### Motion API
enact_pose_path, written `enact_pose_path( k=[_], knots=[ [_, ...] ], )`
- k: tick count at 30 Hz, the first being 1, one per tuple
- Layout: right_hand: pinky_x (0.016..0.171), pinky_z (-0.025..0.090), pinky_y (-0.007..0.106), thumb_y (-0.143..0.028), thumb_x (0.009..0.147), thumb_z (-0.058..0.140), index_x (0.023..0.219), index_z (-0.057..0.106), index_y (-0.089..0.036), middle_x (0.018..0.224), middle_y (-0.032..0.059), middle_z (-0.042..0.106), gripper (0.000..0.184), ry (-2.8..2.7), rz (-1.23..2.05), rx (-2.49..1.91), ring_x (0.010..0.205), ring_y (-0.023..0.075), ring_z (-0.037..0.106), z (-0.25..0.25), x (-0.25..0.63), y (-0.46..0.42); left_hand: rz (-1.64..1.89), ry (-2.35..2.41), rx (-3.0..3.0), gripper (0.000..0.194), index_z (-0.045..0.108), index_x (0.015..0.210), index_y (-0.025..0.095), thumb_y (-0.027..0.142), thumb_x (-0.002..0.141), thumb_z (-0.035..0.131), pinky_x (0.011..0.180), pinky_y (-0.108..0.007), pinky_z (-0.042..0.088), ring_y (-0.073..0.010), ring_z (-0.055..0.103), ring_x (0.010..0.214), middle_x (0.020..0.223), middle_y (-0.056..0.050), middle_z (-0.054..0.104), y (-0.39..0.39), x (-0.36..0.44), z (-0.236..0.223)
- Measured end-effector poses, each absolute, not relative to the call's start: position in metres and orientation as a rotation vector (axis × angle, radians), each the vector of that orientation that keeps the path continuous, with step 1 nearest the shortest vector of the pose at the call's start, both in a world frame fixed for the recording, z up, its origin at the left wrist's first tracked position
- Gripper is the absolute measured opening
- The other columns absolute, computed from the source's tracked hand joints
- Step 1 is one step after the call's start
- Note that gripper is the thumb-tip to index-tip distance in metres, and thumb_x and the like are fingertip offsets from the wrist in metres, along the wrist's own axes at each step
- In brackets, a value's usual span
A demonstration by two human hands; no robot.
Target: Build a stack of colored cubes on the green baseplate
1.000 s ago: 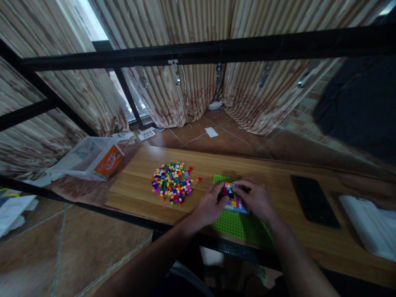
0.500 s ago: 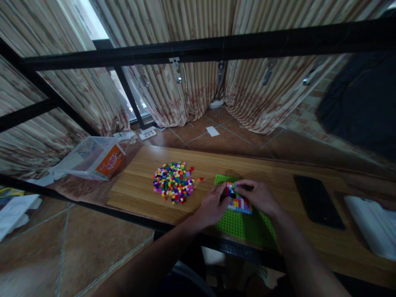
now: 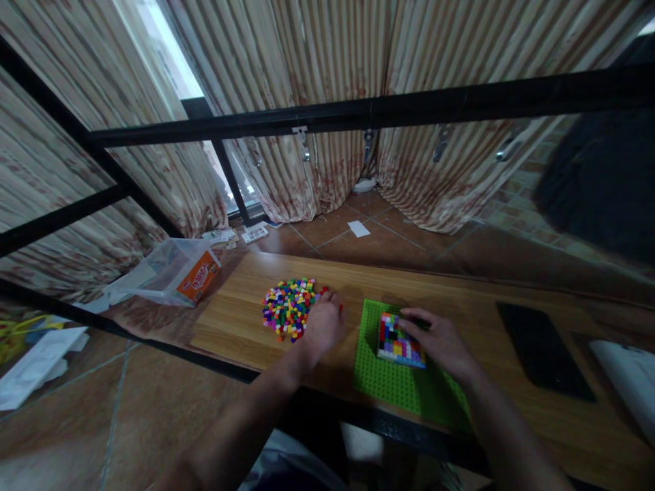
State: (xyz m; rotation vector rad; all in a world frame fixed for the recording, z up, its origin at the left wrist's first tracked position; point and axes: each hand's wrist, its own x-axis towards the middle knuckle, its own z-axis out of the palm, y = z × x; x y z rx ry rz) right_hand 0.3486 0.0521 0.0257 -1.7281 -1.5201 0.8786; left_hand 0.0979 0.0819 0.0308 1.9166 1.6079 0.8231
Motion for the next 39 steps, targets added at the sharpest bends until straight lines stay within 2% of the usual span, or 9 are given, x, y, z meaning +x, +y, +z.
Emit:
enact_pose_path(
  k=[3,8,12,15,17,19,22,31,39],
  knots=[
    [0.083,0.054,0.043,-0.054,0.077,0.064,0.100,0.076,-0.024,0.099,0.0063,0.077,0.040,-1.528,0.853,-1.753,0.091,0.0266,0.071,0.029,0.349,0.051,0.829,1.582,1.908,0.006,0.069,0.080,0.019,0.017,0.079,0.063,0.103,-0.041,0.042,-0.0287,0.060,0.098,0.092,-0.012,0.065,0.092,0.097,0.025],
    [0.080,0.054,0.041,-0.051,0.078,0.063,0.098,0.077,-0.024,0.098,0.0067,0.077,0.037,-1.534,0.809,-1.720,0.087,0.0254,0.071,0.028,0.352,0.051,0.832,1.560,1.875,0.013,0.065,0.068,0.019,0.012,0.078,0.061,0.095,-0.040,0.045,-0.0278,0.061,0.090,0.083,-0.013,0.064,0.100,0.098,0.021],
    [0.081,0.054,0.040,-0.049,0.080,0.061,0.096,0.076,-0.023,0.096,0.0066,0.077,0.034,-1.455,0.727,-1.678,0.085,0.0238,0.070,0.033,0.352,0.052,0.843,1.494,1.817,0.008,0.068,0.074,0.018,0.014,0.079,0.062,0.088,-0.035,0.046,-0.0220,0.059,0.084,0.083,-0.007,0.065,0.093,0.101,0.029],
    [0.085,0.053,0.038,-0.046,0.085,0.059,0.094,0.076,-0.023,0.100,0.0069,0.075,0.030,-1.402,0.626,-1.553,0.092,0.0228,0.069,0.044,0.343,0.046,0.936,1.279,1.419,0.008,0.070,0.077,0.016,0.023,0.081,0.067,0.077,-0.028,0.046,-0.0156,0.057,0.075,0.076,-0.003,0.064,0.077,0.109,0.036],
    [0.085,0.052,0.036,-0.045,0.088,0.058,0.095,0.075,-0.023,0.100,0.0063,0.074,0.028,-1.448,0.603,-1.439,0.094,0.0215,0.068,0.054,0.333,0.039,0.951,1.075,1.040,0.018,0.071,0.082,0.015,0.032,0.077,0.074,0.070,-0.025,0.044,-0.0117,0.056,0.069,0.076,-0.001,0.064,0.065,0.116,0.042],
    [0.085,0.052,0.034,-0.042,0.090,0.057,0.097,0.074,-0.023,0.098,0.0056,0.072,0.026,-1.558,0.648,-1.323,0.094,0.0200,0.067,0.062,0.322,0.032,0.902,0.916,0.772,0.031,0.072,0.085,0.015,0.035,0.066,0.085,0.067,-0.022,0.043,-0.0094,0.056,0.067,0.077,0.000,0.065,0.055,0.122,0.048],
    [0.087,0.051,0.032,-0.038,0.092,0.057,0.101,0.073,-0.025,0.101,0.0049,0.070,0.022,-1.690,0.735,-1.196,0.096,0.0183,0.065,0.068,0.310,0.023,0.843,0.785,0.610,0.039,0.072,0.085,0.014,0.032,0.057,0.091,0.066,-0.021,0.043,-0.0085,0.057,0.067,0.074,0.000,0.065,0.047,0.129,0.057],
    [0.089,0.049,0.032,-0.031,0.093,0.056,0.099,0.071,-0.026,0.103,0.0037,0.069,0.017,-1.695,0.807,-1.155,0.099,0.0170,0.064,0.068,0.307,0.020,0.754,0.680,0.568,0.031,0.071,0.079,0.013,0.028,0.060,0.090,0.064,-0.021,0.044,-0.0082,0.058,0.064,0.069,0.001,0.065,0.044,0.135,0.064],
    [0.089,0.049,0.034,-0.037,0.088,0.058,0.091,0.071,-0.025,0.102,0.0040,0.069,0.018,-1.595,0.701,-1.331,0.099,0.0194,0.064,0.067,0.333,0.028,0.841,0.876,0.625,0.041,0.073,0.088,0.013,0.034,0.057,0.091,0.062,-0.022,0.046,-0.0102,0.064,0.064,0.079,-0.001,0.070,0.044,0.133,0.057]
  ],
)
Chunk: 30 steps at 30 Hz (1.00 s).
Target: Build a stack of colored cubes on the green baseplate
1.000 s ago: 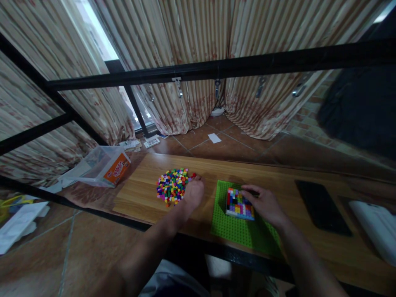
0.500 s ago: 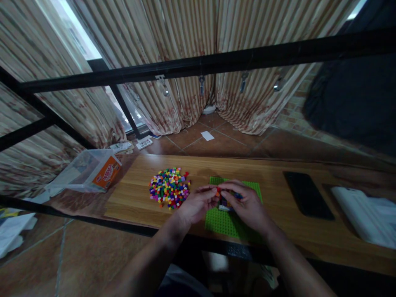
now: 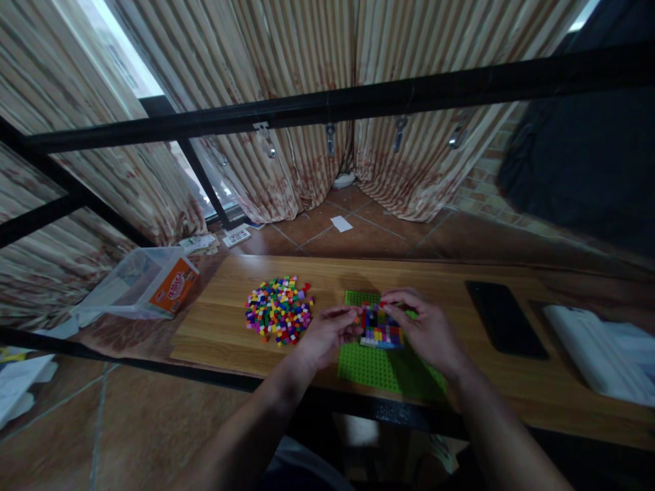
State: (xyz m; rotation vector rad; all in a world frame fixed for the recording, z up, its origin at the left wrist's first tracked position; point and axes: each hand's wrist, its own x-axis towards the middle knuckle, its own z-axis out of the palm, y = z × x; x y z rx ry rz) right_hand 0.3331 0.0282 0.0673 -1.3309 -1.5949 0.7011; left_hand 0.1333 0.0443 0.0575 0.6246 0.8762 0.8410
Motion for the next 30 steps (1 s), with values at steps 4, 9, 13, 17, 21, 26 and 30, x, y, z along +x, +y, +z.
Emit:
enact_pose_path(
  k=[4,9,13,17,21,26,30],
  knots=[
    [0.080,0.050,0.035,-0.039,0.085,0.057,0.087,0.073,-0.023,0.093,0.0047,0.072,0.022,-1.495,0.561,-1.556,0.086,0.0202,0.066,0.055,0.351,0.036,0.945,1.064,0.816,0.031,0.071,0.077,0.015,0.036,0.062,0.086,0.060,-0.023,0.046,-0.0124,0.065,0.064,0.075,-0.001,0.069,0.045,0.125,0.036],
    [0.083,0.050,0.034,-0.031,0.086,0.056,0.085,0.073,-0.024,0.092,0.0043,0.073,0.018,-1.581,0.547,-1.602,0.086,0.0197,0.067,0.044,0.342,0.042,0.984,1.147,1.130,0.020,0.069,0.074,0.017,0.036,0.072,0.074,0.058,-0.024,0.048,-0.0124,0.059,0.058,0.062,0.002,0.063,0.043,0.118,0.003],
    [0.085,0.049,0.034,-0.024,0.086,0.055,0.085,0.073,-0.023,0.091,0.0044,0.072,0.017,-1.626,0.538,-1.633,0.086,0.0192,0.066,0.043,0.333,0.046,1.007,1.123,1.333,0.016,0.070,0.076,0.018,0.033,0.078,0.068,0.058,-0.024,0.048,-0.0124,0.059,0.060,0.066,0.001,0.064,0.039,0.115,-0.006],
    [0.086,0.049,0.033,-0.021,0.086,0.055,0.086,0.072,-0.022,0.092,0.0046,0.072,0.018,-1.655,0.517,-1.612,0.088,0.0188,0.066,0.039,0.331,0.048,1.005,1.131,1.443,0.014,0.072,0.082,0.019,0.032,0.082,0.066,0.061,-0.024,0.048,-0.0134,0.061,0.065,0.071,0.000,0.065,0.036,0.113,-0.008],
    [0.085,0.049,0.034,-0.022,0.086,0.056,0.085,0.072,-0.022,0.092,0.0045,0.071,0.017,-1.660,0.520,-1.569,0.088,0.0188,0.065,0.033,0.330,0.048,0.988,1.174,1.526,0.010,0.074,0.084,0.020,0.027,0.080,0.068,0.069,-0.024,0.048,-0.0149,0.062,0.074,0.079,-0.001,0.068,0.035,0.112,-0.006],
    [0.082,0.049,0.034,-0.028,0.084,0.057,0.085,0.073,-0.023,0.091,0.0040,0.071,0.017,-1.597,0.575,-1.551,0.086,0.0184,0.065,0.029,0.329,0.049,0.944,1.204,1.575,0.010,0.074,0.087,0.022,0.024,0.082,0.065,0.076,-0.026,0.048,-0.0168,0.062,0.083,0.083,-0.002,0.068,0.033,0.114,-0.002],
    [0.085,0.050,0.035,-0.032,0.083,0.057,0.087,0.075,-0.024,0.093,0.0035,0.074,0.020,-1.530,0.670,-1.531,0.088,0.0187,0.067,0.026,0.331,0.049,0.948,1.200,1.588,0.011,0.074,0.088,0.022,0.024,0.083,0.064,0.076,-0.025,0.047,-0.0167,0.062,0.082,0.083,-0.003,0.068,0.032,0.115,-0.001]
  ],
)
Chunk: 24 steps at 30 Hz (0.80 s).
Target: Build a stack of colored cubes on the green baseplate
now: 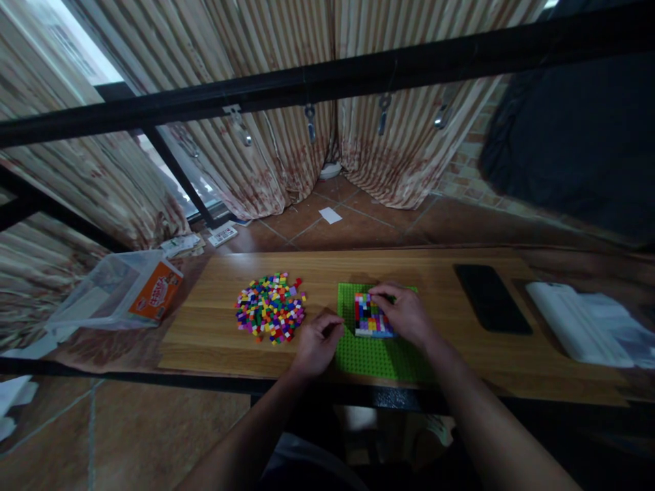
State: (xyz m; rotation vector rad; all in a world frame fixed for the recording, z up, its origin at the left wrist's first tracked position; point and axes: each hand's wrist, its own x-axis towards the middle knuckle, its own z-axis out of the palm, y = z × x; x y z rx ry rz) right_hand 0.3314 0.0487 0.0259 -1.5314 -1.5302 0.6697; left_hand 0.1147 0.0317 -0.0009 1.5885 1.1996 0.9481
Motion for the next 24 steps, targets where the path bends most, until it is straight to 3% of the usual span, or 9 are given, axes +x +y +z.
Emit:
enact_pose_path(
  k=[11,24],
  knots=[
    [0.076,0.051,0.035,-0.036,0.072,0.062,0.083,0.077,-0.022,0.085,0.0040,0.077,0.024,-1.245,0.968,-1.538,0.077,0.0192,0.068,0.022,0.332,0.055,0.946,1.181,1.611,0.011,0.074,0.086,0.022,0.022,0.084,0.063,0.077,-0.026,0.046,-0.0170,0.062,0.082,0.084,-0.003,0.068,0.031,0.115,0.001],
    [0.079,0.052,0.036,-0.040,0.070,0.066,0.082,0.077,-0.022,0.083,0.0032,0.077,0.024,-1.225,0.966,-1.497,0.076,0.0190,0.069,0.014,0.333,0.058,0.976,1.137,1.516,0.009,0.075,0.082,0.023,0.021,0.080,0.067,0.076,-0.025,0.046,-0.0164,0.060,0.079,0.080,-0.002,0.067,0.031,0.116,0.003]
  ],
)
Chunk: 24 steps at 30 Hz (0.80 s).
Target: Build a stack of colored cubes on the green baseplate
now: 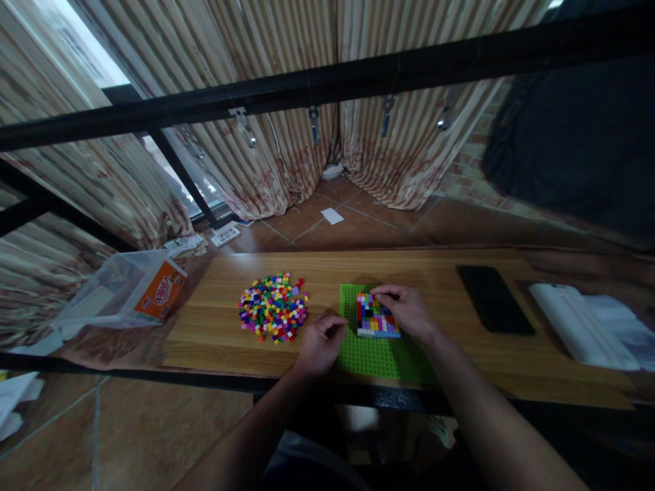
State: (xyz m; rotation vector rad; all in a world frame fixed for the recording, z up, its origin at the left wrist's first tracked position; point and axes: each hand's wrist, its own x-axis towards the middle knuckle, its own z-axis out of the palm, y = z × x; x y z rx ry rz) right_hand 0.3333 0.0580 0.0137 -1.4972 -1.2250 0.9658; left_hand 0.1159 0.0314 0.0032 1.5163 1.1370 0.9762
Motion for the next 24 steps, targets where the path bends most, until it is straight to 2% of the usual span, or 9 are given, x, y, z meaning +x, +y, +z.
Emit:
enact_pose_path(
  k=[4,8,13,18,24],
  knots=[
    [0.083,0.053,0.039,-0.043,0.069,0.069,0.084,0.076,-0.021,0.090,0.0051,0.077,0.028,-1.130,0.928,-1.472,0.083,0.0206,0.070,0.017,0.332,0.056,0.983,1.123,1.469,0.010,0.075,0.086,0.023,0.021,0.079,0.068,0.078,-0.027,0.048,-0.0167,0.062,0.082,0.084,-0.002,0.069,0.031,0.115,-0.001],
    [0.085,0.053,0.038,-0.043,0.079,0.065,0.090,0.075,-0.021,0.094,0.0063,0.076,0.026,-1.195,0.719,-1.425,0.088,0.0206,0.068,0.033,0.328,0.047,1.036,1.088,1.301,0.017,0.074,0.093,0.021,0.022,0.076,0.071,0.083,-0.028,0.050,-0.0165,0.064,0.086,0.091,-0.002,0.072,0.030,0.115,-0.004],
    [0.084,0.052,0.035,-0.032,0.089,0.058,0.094,0.075,-0.025,0.095,0.0045,0.073,0.018,-1.628,0.612,-1.277,0.093,0.0194,0.066,0.052,0.309,0.027,1.052,1.034,1.150,0.024,0.072,0.094,0.018,0.030,0.073,0.077,0.072,-0.026,0.051,-0.0137,0.062,0.074,0.085,-0.001,0.070,0.032,0.115,-0.002],
    [0.097,0.047,0.042,-0.019,0.090,0.058,0.102,0.073,-0.031,0.097,0.0025,0.072,0.023,-1.938,0.542,-1.223,0.099,0.0198,0.065,0.047,0.290,0.016,1.047,0.982,1.087,0.030,0.070,0.094,0.018,0.036,0.072,0.078,0.065,-0.025,0.051,-0.0114,0.060,0.066,0.086,-0.001,0.070,0.036,0.111,0.004],
    [0.090,0.047,0.039,-0.019,0.092,0.057,0.104,0.072,-0.028,0.094,0.0043,0.070,0.021,-2.090,0.434,-1.255,0.093,0.0207,0.062,0.041,0.283,0.018,1.012,0.900,1.031,0.040,0.067,0.100,0.017,0.037,0.069,0.082,0.066,-0.025,0.051,-0.0110,0.062,0.067,0.089,-0.002,0.072,0.035,0.110,0.010]
  ],
)
